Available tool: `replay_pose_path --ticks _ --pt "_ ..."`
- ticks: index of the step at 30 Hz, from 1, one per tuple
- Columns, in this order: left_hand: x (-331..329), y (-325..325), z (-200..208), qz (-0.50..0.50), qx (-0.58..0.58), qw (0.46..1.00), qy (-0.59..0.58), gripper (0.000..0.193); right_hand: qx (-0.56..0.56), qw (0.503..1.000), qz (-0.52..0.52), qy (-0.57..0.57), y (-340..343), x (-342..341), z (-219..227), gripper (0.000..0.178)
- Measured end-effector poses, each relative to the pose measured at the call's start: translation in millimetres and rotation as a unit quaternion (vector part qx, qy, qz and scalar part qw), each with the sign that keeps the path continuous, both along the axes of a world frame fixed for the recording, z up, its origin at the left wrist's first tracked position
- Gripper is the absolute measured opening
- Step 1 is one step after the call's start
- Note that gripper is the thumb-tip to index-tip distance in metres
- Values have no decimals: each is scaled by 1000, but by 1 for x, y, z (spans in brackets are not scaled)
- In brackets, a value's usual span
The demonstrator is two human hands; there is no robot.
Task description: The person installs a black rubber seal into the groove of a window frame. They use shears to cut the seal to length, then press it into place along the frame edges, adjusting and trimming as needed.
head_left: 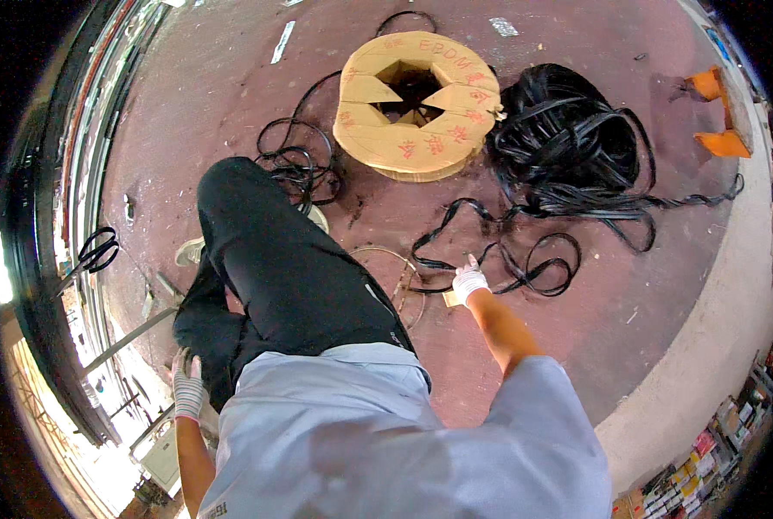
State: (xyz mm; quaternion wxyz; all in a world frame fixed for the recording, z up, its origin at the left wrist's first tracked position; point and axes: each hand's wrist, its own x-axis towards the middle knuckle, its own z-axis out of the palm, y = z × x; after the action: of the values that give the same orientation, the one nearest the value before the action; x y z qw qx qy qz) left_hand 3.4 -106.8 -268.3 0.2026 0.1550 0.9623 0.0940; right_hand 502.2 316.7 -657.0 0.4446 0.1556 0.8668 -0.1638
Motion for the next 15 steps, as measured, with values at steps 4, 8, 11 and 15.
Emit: replay_pose_path --ticks 4,8,11,15 --pt "43 68 2 -54 48 997 15 39 -142 966 -195 98 2 12 47 33" --pt "69 108 8 -130 87 988 20 40 -97 805 -514 279 -2 -22 111 27" --pt "101 170 29 -158 168 973 -13 37 -116 606 -639 460 5 -75 168 28" --pt "132 235 69 -171 274 936 -137 38 -179 533 -605 564 12 -135 332 26"
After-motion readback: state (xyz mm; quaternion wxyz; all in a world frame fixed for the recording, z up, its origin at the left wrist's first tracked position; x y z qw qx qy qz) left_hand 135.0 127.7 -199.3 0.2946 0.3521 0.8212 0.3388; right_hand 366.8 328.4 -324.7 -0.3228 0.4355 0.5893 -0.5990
